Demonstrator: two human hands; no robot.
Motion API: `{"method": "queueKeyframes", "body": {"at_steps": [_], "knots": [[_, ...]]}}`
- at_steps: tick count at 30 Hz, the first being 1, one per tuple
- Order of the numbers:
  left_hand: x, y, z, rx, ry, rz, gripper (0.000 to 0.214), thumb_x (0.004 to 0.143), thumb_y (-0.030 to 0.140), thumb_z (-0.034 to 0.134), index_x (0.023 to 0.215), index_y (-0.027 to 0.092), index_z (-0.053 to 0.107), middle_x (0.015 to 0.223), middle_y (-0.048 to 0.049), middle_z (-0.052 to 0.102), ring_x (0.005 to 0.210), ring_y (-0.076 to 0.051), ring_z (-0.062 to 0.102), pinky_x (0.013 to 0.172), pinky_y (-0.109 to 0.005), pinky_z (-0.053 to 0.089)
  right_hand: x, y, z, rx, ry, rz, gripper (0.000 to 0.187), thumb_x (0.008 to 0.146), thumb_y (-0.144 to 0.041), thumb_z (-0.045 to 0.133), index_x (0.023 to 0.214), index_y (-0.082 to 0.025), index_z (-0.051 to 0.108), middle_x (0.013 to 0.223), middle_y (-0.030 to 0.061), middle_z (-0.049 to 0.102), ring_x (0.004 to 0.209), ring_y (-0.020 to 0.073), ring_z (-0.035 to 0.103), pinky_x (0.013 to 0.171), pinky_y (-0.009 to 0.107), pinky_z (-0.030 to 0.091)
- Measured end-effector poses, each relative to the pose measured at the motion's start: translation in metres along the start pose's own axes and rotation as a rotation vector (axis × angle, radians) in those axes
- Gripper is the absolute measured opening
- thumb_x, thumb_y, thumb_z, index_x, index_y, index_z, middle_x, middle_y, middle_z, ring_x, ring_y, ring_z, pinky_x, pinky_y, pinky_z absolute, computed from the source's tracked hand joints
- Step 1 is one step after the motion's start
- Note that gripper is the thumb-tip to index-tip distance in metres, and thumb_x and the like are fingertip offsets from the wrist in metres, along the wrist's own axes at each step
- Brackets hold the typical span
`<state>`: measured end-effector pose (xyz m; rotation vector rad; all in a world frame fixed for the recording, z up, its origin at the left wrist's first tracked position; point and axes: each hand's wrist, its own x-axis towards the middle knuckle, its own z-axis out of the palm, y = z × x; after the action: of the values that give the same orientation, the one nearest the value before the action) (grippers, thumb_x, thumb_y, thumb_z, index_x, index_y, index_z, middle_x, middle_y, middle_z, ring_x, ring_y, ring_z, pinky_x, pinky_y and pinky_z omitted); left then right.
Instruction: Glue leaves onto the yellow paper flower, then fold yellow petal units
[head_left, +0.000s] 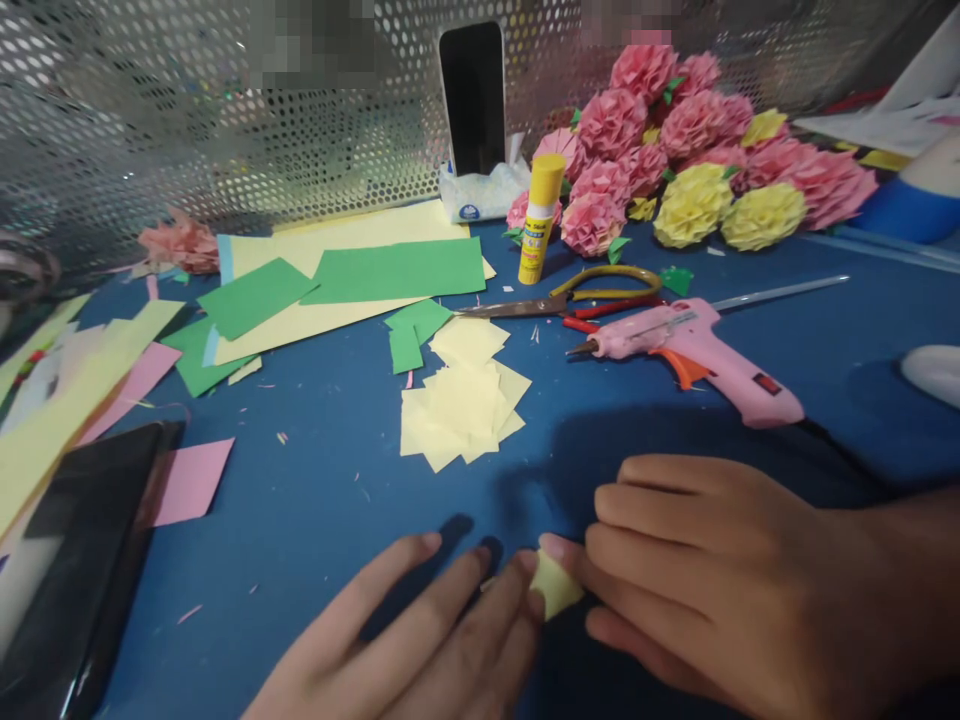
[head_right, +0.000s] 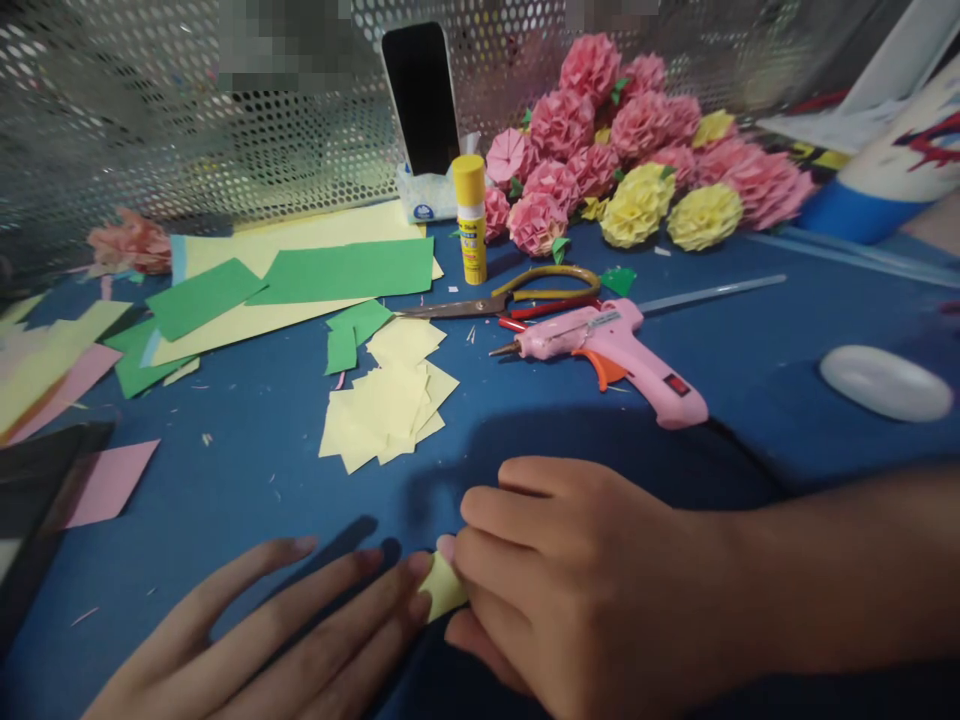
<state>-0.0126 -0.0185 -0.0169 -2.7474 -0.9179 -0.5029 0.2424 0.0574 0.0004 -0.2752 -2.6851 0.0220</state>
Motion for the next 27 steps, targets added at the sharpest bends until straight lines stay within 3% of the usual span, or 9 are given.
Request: {"method": "queueKeyframes", "body": {"at_steps": [5,9,12,15,19,23,27], "knots": [[0.002,-0.003,-0.007,0.028,-0.012,0.077,0.042,0.107,0.011,0.028,0.127,0.014,0.064,0.133,-0.0008,0.065,0.127,-0.014,0.052,0.127,-0.036,0.014,0.000,0.000,-0.004,-0.062,-0.006,-0.024,0.031,0.096,-0.016,0.053,0.068,-0.016,0.067,0.065,0.0016,0.061,0.062,0.0181,0.051,0.058,0.036,0.034],[-0.001,-0.001,-0.011,0.044,0.077,0.089,0.028,0.102,0.010,0.044,0.115,0.013,0.069,0.121,-0.0016,0.071,0.116,-0.014,0.059,0.124,-0.036,0.025,0.001,-0.001,-0.005,-0.104,0.020,-0.058,0.034,0.096,-0.017,0.055,0.063,-0.017,0.061,0.065,0.0019,0.060,0.062,0.0177,0.049,0.058,0.036,0.032],[0.007,0.001,-0.007,-0.058,0.118,-0.031,0.016,0.100,0.017,0.054,0.103,0.014,0.070,0.098,0.0000,0.075,0.098,-0.014,0.065,0.116,-0.036,0.032,0.002,0.004,0.000,-0.101,0.027,-0.062,0.040,0.105,-0.035,0.045,0.073,-0.017,0.063,0.068,0.0022,0.060,0.064,0.0181,0.049,0.060,0.035,0.032],[0.021,0.001,-0.005,-0.207,0.060,-0.153,0.016,0.101,0.025,0.054,0.089,0.016,0.061,0.080,0.0011,0.067,0.077,-0.014,0.061,0.097,-0.035,0.041,0.004,0.010,0.006,-0.087,0.016,-0.017,0.052,0.107,-0.051,0.029,0.088,-0.015,0.063,0.076,0.0040,0.063,0.070,0.0191,0.052,0.063,0.034,0.033],[0.035,-0.002,-0.004,-0.376,-0.015,-0.298,0.012,0.099,0.023,0.057,0.089,0.019,0.051,0.081,0.0029,0.060,0.073,-0.014,0.053,0.085,-0.035,0.039,0.004,0.014,0.008,0.098,-0.081,0.082,0.036,0.108,-0.035,0.035,0.089,-0.017,0.059,0.081,0.0028,0.063,0.071,0.0165,0.052,0.063,0.031,0.031],[0.037,-0.004,-0.005,-0.546,-0.076,-0.488,0.013,0.092,0.021,0.066,0.087,0.022,0.054,0.087,0.0053,0.063,0.083,-0.014,0.056,0.084,-0.033,0.036,0.006,0.011,0.002,0.508,-0.151,0.337,0.020,0.099,-0.030,0.053,0.083,-0.019,0.057,0.070,-0.0045,0.056,0.062,0.0097,0.048,0.059,0.024,0.030],[0.040,-0.003,-0.008,-0.727,-0.035,-0.728,0.008,0.091,0.025,0.065,0.084,0.024,0.061,0.080,0.0059,0.063,0.079,-0.014,0.057,0.073,-0.028,0.040,0.009,0.006,-0.003,0.620,-0.195,0.443,0.024,0.090,-0.024,0.061,0.070,-0.019,0.051,0.061,-0.0078,0.050,0.056,0.0071,0.042,0.057,0.023,0.027]]}}
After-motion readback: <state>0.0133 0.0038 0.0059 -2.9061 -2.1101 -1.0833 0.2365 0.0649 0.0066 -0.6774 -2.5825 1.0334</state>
